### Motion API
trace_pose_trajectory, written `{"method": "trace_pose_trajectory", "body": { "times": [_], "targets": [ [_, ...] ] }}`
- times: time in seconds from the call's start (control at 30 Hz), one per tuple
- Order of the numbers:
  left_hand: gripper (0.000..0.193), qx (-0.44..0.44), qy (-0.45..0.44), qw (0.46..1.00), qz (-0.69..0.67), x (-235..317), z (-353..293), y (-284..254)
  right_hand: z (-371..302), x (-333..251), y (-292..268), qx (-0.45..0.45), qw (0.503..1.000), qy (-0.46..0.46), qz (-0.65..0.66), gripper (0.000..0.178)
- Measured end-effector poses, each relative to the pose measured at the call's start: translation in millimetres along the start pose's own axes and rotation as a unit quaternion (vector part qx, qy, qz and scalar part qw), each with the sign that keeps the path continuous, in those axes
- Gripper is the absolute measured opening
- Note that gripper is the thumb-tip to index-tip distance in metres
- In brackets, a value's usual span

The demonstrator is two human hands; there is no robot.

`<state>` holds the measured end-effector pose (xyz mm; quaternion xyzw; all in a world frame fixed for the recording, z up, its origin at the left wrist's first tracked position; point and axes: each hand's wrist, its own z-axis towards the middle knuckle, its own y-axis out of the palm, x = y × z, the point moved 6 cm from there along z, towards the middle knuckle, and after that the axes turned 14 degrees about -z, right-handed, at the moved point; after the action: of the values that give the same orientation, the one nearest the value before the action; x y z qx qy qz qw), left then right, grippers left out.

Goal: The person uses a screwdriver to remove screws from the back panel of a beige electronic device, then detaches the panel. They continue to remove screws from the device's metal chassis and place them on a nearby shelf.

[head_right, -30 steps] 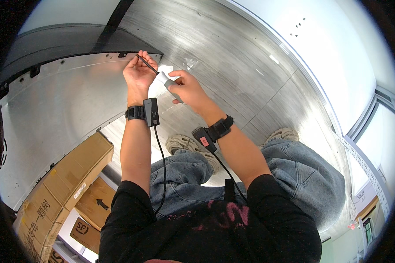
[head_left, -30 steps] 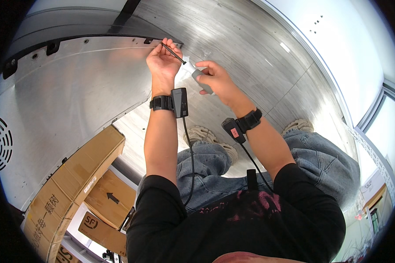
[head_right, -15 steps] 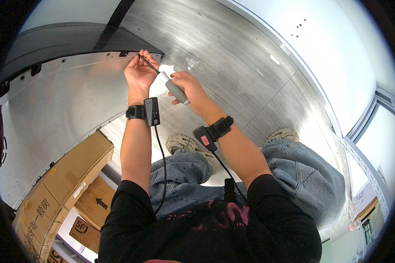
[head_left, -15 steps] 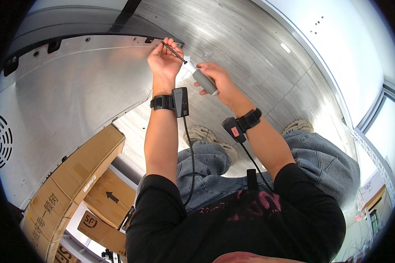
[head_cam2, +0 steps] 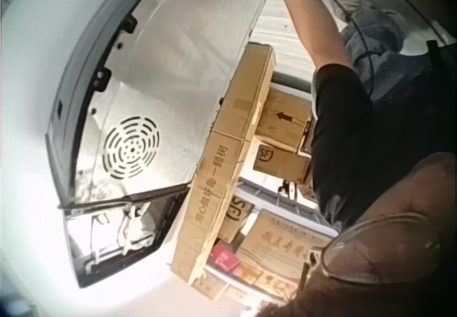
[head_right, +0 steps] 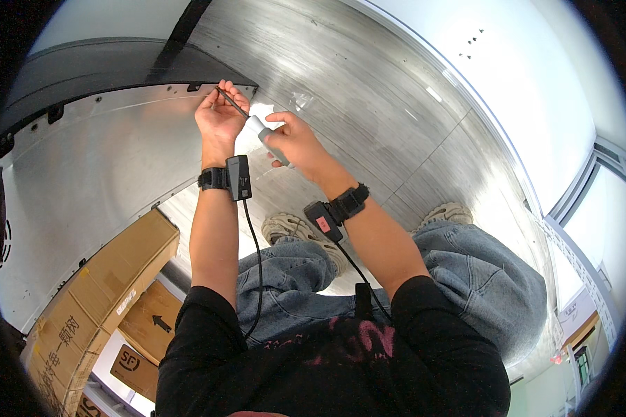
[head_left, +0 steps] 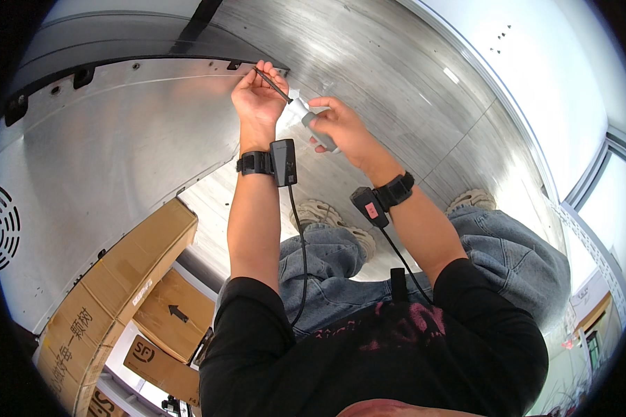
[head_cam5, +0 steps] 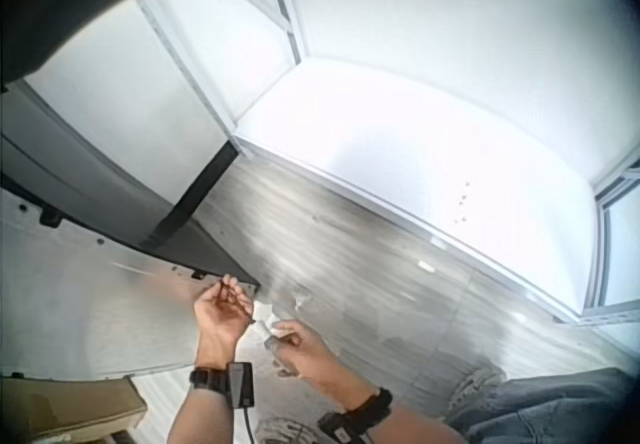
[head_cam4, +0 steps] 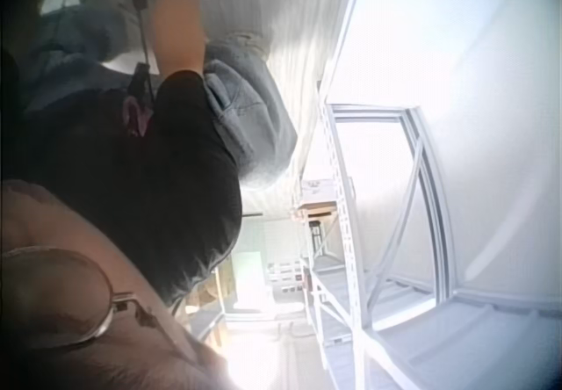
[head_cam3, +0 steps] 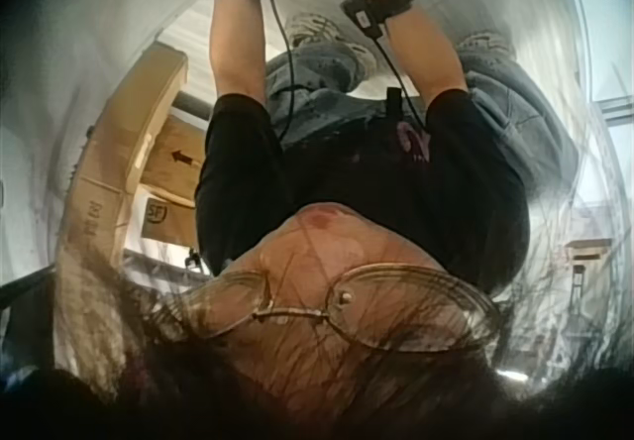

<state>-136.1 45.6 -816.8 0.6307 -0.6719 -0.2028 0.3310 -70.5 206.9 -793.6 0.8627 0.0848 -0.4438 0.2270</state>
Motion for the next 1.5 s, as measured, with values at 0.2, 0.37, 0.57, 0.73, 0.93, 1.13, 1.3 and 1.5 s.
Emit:
{"method": "trace_pose_trajectory", "body": {
  "times": [0.2,0.37,0.57,0.73,0.93,1.13,1.3,1.5],
  "targets": [
    [0.021,0.001,0.002,1.000,-0.001,1,0,-1,-2,-3,-4,-0.060,0.988,0.064,0.124,0.044],
    [0.021,-0.011,-0.002,1.000,0.001,-1,0,1,0,0,-3,0.034,0.999,-0.006,-0.001,0.038],
    [0.022,-0.017,-0.001,1.000,-0.003,-1,-2,-1,2,4,-3,-0.025,0.985,0.085,0.151,0.037],
    [0.021,-0.018,-0.002,1.000,-0.001,-6,-3,0,6,4,-6,0.064,0.996,-0.040,-0.052,0.043],
    [0.024,-0.055,-0.008,0.998,-0.006,-8,-1,-1,-2,-5,-3,0.052,0.998,-0.019,-0.032,0.039],
    [0.026,-0.073,-0.008,0.996,-0.052,-13,-1,-2,2,6,-2,0.044,0.998,-0.039,-0.011,0.039],
    [0.027,-0.106,-0.037,0.993,-0.046,-10,4,-2,8,18,-4,0.001,0.993,0.017,0.116,0.042],
    [0.024,-0.086,-0.033,0.996,-0.007,-9,3,1,-1,2,-4,0.037,0.997,-0.052,-0.040,0.036]
  ]
}}
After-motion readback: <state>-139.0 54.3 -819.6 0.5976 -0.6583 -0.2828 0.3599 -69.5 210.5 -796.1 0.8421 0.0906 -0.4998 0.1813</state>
